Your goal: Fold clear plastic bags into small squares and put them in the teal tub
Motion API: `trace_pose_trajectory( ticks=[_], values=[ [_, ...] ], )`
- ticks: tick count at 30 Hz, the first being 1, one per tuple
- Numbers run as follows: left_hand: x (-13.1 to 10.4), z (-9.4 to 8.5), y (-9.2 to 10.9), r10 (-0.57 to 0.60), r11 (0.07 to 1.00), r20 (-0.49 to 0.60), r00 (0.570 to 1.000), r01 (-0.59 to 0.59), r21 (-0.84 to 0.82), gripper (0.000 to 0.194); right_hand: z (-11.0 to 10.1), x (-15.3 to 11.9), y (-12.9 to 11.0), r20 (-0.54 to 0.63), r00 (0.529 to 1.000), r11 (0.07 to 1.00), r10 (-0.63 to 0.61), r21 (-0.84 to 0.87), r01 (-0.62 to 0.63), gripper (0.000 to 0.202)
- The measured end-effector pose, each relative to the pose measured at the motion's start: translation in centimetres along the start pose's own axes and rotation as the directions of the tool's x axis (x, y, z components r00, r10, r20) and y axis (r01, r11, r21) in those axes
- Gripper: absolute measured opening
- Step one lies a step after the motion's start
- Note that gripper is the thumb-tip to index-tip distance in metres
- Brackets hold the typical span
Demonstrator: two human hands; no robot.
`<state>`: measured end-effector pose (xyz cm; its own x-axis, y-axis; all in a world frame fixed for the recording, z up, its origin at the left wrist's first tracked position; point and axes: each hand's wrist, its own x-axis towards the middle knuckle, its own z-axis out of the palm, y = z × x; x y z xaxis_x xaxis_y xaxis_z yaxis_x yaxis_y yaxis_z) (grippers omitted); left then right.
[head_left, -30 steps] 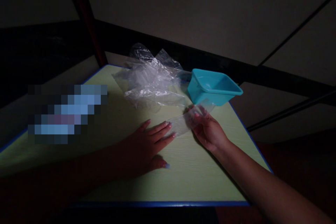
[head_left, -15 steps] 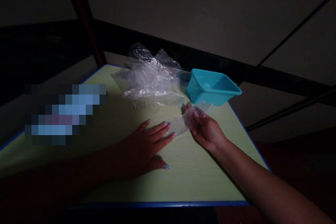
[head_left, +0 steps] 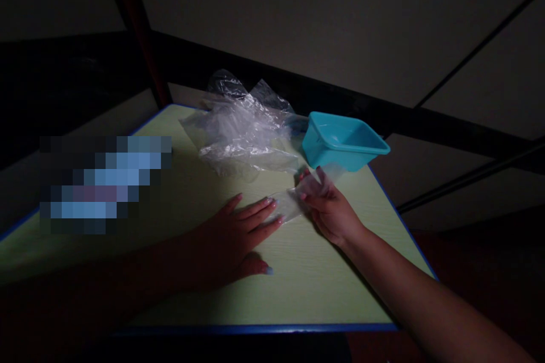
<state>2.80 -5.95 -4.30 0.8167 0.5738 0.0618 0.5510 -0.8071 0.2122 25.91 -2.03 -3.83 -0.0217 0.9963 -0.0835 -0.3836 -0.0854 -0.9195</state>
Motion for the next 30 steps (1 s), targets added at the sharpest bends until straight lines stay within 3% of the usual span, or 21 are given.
trace_pose_trajectory(
  ticks=[4,10,14,17,20,23,26,30],
  values=[
    [-0.1,0.3,-0.1,0.002,1.0,-0.01,1.0,-0.002,0.008,0.07,-0.2,0.3,0.3,-0.065,0.997,0.994,-0.04,-0.102,0.033,0.077],
    [-0.1,0.4,-0.1,0.0,1.0,-0.021,1.0,0.0,0.005,0.071,-0.7,0.7,0.8,-0.029,0.999,0.998,-0.023,-0.066,0.021,0.059],
    [-0.1,0.5,-0.1,-0.003,1.0,-0.028,1.0,0.004,0.005,0.071,-0.6,0.6,0.9,0.003,1.0,0.998,-0.025,-0.052,0.025,0.062],
    [-0.1,0.5,-0.2,0.008,1.0,-0.039,0.999,-0.008,0.0,0.071,-0.6,0.4,0.7,0.075,0.993,0.983,-0.093,-0.153,0.104,0.067],
    [0.0,0.2,-0.1,0.014,1.0,-0.023,1.0,-0.014,-0.002,0.071,-0.2,0.0,0.4,0.187,0.961,0.893,-0.204,-0.366,0.261,0.068],
    [0.1,-0.2,0.1,0.004,1.0,0.013,1.0,-0.003,-0.011,0.07,0.3,-0.7,0.0,0.348,0.887,0.704,-0.302,-0.546,0.454,0.072],
    [0.3,-0.8,0.1,-0.002,0.999,0.019,1.0,0.002,-0.039,0.069,0.6,-1.1,-0.1,0.495,0.819,0.584,-0.29,-0.586,0.561,0.087],
    [0.4,-1.7,-0.1,-0.049,0.984,-0.09,0.995,0.033,-0.174,0.066,0.4,-1.1,0.1,0.567,0.794,0.516,-0.221,-0.623,0.588,0.099]
  ],
)
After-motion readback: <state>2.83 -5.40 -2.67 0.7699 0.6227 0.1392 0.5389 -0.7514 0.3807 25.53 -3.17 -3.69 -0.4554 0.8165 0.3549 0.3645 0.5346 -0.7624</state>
